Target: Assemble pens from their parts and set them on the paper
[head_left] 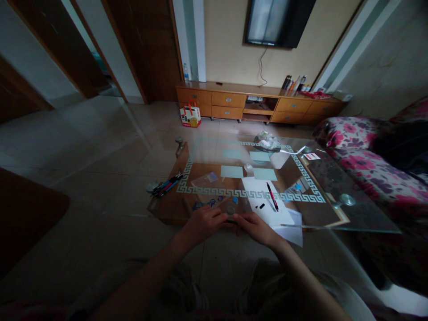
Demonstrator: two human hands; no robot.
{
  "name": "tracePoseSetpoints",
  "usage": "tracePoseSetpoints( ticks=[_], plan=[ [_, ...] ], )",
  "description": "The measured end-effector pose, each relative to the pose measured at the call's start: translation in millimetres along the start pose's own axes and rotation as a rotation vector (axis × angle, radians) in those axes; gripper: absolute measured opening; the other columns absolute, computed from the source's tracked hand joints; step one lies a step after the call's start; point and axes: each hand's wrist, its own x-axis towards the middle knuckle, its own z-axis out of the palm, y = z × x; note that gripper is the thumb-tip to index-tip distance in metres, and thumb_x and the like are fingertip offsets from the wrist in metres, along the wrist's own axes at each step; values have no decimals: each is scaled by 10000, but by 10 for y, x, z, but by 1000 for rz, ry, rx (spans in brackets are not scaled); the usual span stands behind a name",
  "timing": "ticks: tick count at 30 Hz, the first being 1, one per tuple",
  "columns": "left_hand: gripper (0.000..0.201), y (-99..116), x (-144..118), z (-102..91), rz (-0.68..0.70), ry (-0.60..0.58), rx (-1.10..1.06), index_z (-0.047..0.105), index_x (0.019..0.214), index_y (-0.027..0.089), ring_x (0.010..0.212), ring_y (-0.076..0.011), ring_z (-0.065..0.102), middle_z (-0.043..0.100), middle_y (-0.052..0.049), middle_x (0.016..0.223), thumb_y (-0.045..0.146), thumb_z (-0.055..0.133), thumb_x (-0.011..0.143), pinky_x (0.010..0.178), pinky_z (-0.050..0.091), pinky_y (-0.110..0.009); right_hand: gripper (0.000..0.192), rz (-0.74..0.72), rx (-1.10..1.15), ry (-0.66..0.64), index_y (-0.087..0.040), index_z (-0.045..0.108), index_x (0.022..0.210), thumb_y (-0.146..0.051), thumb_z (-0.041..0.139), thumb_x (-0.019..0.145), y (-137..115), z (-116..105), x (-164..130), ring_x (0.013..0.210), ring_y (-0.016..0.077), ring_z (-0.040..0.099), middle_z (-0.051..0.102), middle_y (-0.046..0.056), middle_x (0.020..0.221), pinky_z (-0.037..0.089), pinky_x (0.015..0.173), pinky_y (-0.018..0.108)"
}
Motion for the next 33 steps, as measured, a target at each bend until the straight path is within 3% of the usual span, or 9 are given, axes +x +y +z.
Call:
tracePoseSetpoints(
  ticks=[9, 33],
  plan=[
    [247, -12, 8, -18, 13, 8, -70, 642, 929, 178, 736, -134, 610, 625, -13, 772, 350, 483, 1009, 727, 441, -275, 526, -43, -23, -20, -148, 748, 812, -581, 486, 956, -47, -43, -29, 639, 141, 580, 685, 35, 689, 424, 633, 251],
    [262, -10, -4, 48, 9, -65, -51, 633, 891, 188, 677, -123, 576, 581, 3, 731, 352, 469, 1015, 680, 412, -269, 504, -104, -96, -16, -138, 738, 752, -528, 500, 965, -49, -54, -56, 619, 130, 541, 697, 37, 708, 389, 607, 251]
  ],
)
